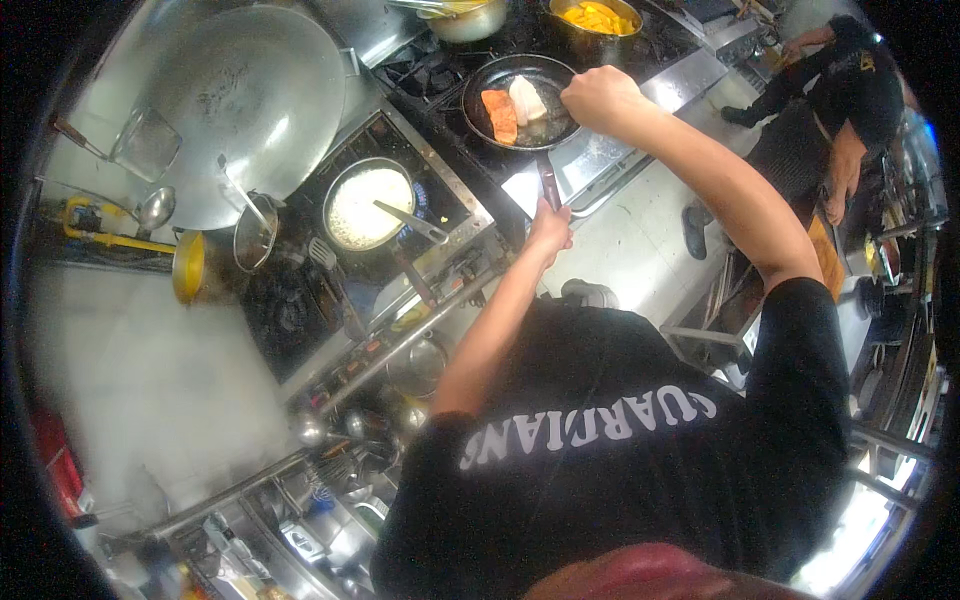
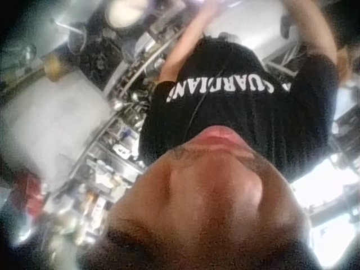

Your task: The person cooks fish and pasta on a stove. The person flips a piece of fish in a frying pan with a spatula, stirs a pot of pasta and sauce, and adds liquid from a small carton into the pasta pot.

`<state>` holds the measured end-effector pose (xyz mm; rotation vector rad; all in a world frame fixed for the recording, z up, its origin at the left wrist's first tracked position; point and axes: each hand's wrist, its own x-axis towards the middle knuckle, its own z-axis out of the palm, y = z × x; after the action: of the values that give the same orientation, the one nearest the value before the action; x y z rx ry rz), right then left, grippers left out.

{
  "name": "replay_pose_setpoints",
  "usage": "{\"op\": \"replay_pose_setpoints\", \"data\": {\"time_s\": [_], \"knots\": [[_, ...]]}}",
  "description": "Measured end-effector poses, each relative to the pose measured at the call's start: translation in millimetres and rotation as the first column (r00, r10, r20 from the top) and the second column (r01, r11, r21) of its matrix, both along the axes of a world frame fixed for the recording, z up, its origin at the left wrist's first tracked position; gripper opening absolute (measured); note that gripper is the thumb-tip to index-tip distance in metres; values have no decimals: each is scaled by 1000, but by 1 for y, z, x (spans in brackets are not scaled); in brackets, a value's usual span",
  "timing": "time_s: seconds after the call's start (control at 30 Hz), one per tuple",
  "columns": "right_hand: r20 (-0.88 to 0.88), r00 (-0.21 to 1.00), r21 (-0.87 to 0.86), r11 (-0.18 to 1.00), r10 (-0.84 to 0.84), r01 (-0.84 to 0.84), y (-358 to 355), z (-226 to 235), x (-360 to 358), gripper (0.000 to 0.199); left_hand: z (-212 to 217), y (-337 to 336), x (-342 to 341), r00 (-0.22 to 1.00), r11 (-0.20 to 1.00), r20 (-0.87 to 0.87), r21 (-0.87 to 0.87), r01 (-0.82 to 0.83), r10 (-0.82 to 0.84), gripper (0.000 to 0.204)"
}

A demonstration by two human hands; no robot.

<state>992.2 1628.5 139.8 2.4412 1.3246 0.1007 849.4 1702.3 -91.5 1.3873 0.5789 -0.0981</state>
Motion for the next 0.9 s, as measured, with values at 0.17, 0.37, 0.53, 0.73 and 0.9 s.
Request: {"op": "replay_pose_setpoints", "data": {"time_s": [0.17,0.37,0.53,0.73,0.9], "knots": [[22,1000,-5,1000,15,-15,6,14,1,19,1,11,-5,1000,1000,-24,-6,5,-5,21],[33,999,23,1000,-4,4,7,-21,18,17,-11,23,-6,999,999,1,-14,47,-47,18],[29,1000,21,1000,-4,3,1,-25,22,16,-6,26,-11,998,998,-4,-15,65,-65,15],[19,999,124,991,-45,42,-6,-44,30,17,0,34,-12,998,989,29,-141,52,-48,14],[-40,993,203,972,-112,118,-29,-75,38,20,-5,29,-12,999,995,19,-82,49,-48,24]]}}
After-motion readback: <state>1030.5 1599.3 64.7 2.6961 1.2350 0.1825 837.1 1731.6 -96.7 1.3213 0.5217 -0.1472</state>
